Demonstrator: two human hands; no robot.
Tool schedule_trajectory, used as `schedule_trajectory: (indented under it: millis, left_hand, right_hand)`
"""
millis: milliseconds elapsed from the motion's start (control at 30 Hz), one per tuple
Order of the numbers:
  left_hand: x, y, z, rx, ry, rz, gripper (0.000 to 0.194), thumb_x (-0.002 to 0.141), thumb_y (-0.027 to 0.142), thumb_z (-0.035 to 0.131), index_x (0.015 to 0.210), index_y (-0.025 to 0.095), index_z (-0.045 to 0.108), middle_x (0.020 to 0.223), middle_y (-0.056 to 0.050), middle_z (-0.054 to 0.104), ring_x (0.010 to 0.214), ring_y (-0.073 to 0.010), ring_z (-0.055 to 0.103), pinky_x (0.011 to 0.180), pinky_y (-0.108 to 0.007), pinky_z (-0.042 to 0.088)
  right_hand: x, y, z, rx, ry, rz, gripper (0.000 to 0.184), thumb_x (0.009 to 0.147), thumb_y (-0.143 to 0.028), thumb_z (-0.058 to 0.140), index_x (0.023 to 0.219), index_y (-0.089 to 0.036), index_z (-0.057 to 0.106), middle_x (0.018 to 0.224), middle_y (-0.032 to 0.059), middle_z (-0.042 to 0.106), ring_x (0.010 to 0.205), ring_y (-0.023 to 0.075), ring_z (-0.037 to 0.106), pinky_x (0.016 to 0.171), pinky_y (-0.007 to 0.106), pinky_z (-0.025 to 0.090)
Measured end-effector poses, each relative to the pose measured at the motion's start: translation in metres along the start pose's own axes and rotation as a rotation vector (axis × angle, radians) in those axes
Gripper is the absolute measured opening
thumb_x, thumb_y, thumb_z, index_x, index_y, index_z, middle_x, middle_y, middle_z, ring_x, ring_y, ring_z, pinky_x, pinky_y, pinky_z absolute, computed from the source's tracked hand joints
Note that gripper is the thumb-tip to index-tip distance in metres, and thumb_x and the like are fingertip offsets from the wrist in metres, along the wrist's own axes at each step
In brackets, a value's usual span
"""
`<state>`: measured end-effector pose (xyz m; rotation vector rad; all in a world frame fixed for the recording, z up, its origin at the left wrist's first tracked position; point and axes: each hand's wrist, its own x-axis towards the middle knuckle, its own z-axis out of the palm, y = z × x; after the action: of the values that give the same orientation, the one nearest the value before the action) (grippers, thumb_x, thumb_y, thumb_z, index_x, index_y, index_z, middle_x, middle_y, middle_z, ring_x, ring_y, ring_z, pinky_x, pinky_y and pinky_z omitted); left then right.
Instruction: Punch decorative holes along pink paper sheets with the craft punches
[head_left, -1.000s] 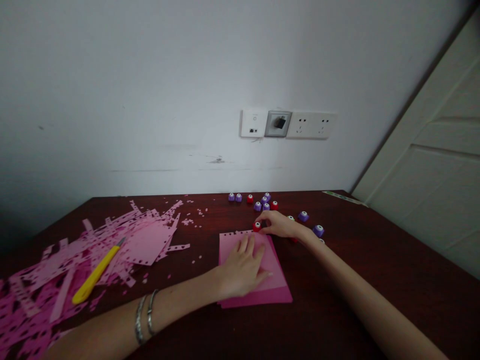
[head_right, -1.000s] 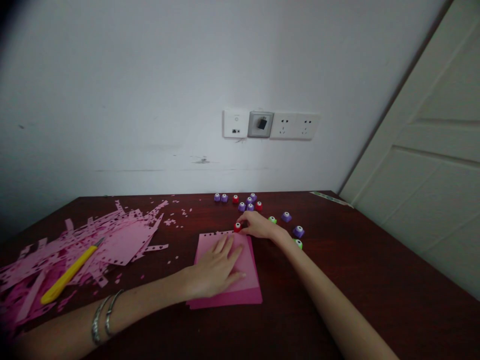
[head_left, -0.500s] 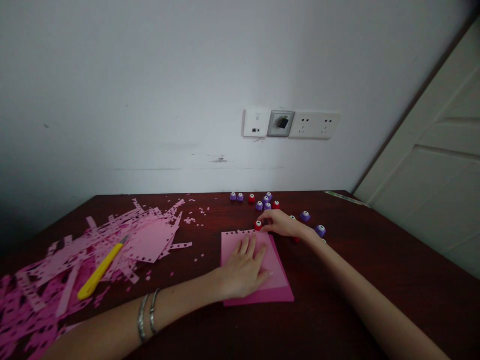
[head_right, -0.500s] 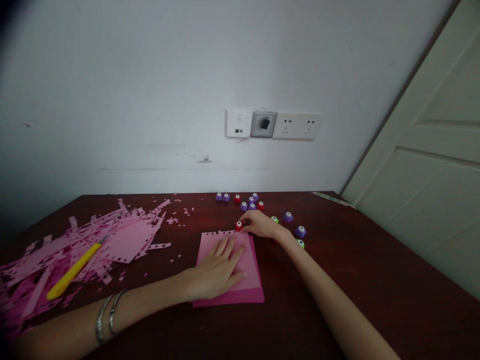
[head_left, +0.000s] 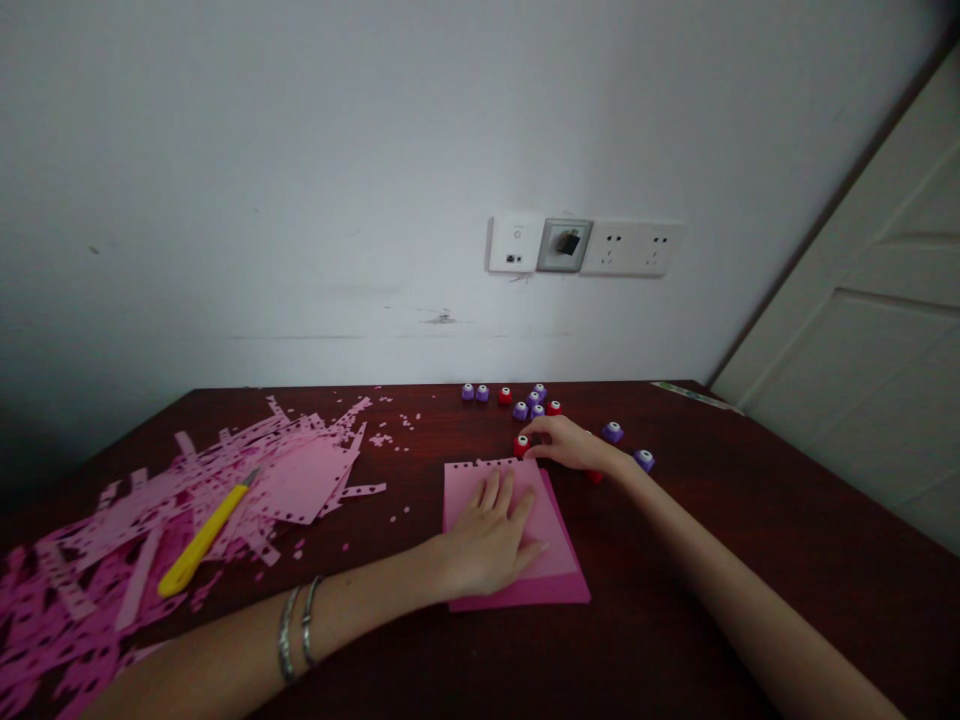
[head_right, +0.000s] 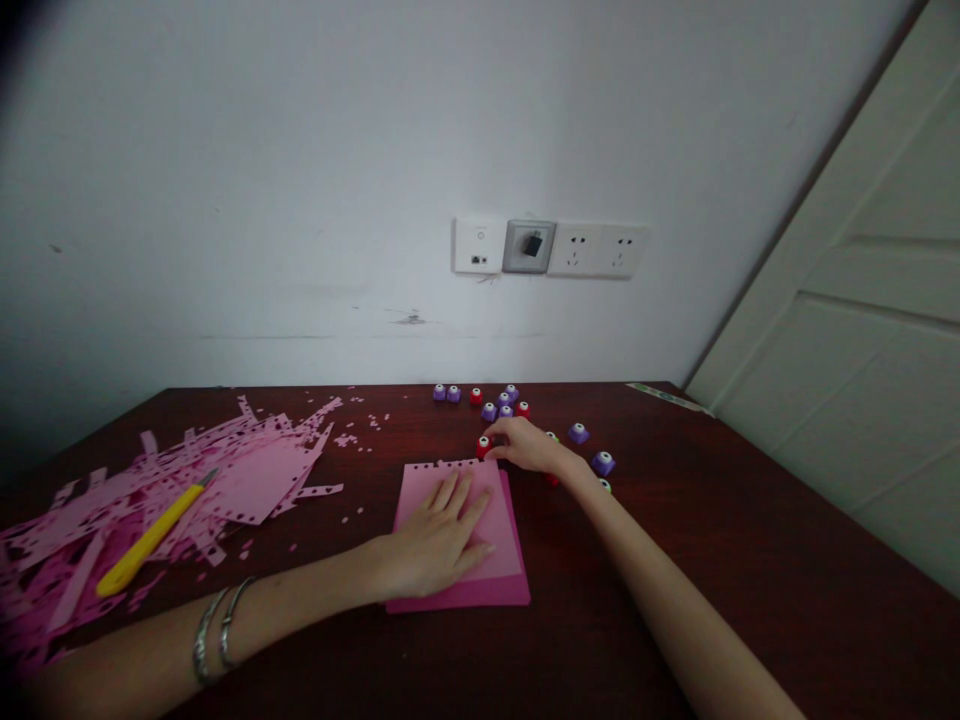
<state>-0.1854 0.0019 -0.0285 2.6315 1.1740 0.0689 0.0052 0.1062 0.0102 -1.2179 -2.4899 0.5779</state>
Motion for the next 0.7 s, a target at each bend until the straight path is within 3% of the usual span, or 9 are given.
schedule_trajectory:
  millis: [200, 300, 500, 700]
  left_hand:
    - [0.001, -0.001, 0.002, -0.004, 0.007, 0.008, 0.071, 0.089, 0.058, 0.014, 0.142, 0.012, 0.014, 0.148, -0.016, 0.001, 0.134, -0.0352, -0.006, 0.107, -0.049, 0.007]
    - [0.0, 0.0, -0.004, -0.014, 0.017, 0.027, 0.071, 0.089, 0.058, 0.015, 0.142, 0.011, 0.016, 0.148, -0.017, 0.003, 0.134, -0.0345, -0.005, 0.107, -0.049, 0.006]
    - [-0.013, 0.009, -0.033, -0.062, -0.18, 0.325, 0.092, 0.077, 0.069, 0.036, 0.142, 0.008, 0.011, 0.147, -0.02, 0.003, 0.134, -0.0354, -0.002, 0.106, -0.048, 0.014]
    - [-0.019, 0.019, -0.044, 0.009, -0.206, 0.377, 0.075, 0.081, 0.044, 0.045, 0.14, 0.007, 0.018, 0.146, -0.019, 0.018, 0.134, -0.0324, 0.011, 0.105, -0.042, 0.02]
  right_hand:
    - [-0.001, 0.012, -0.001, 0.036, 0.057, 0.064, 0.026, 0.075, -0.028, 0.061, 0.099, -0.018, 0.066, 0.089, 0.0045, 0.067, 0.078, 0.0174, 0.059, 0.07, 0.028, 0.045]
    - [-0.002, 0.018, -0.002, 0.01, 0.083, 0.031, 0.023, 0.074, -0.027, 0.062, 0.096, -0.019, 0.067, 0.091, 0.0046, 0.068, 0.08, 0.018, 0.06, 0.074, 0.029, 0.045]
    - [-0.008, 0.028, -0.009, -0.028, 0.119, 0.07, 0.021, 0.073, -0.026, 0.063, 0.092, -0.02, 0.069, 0.091, 0.0054, 0.068, 0.083, 0.0206, 0.062, 0.076, 0.03, 0.047]
    - [-0.01, 0.042, -0.008, -0.05, 0.116, 0.095, 0.023, 0.071, -0.031, 0.064, 0.091, -0.02, 0.069, 0.091, 0.0055, 0.069, 0.085, 0.0212, 0.062, 0.079, 0.032, 0.046]
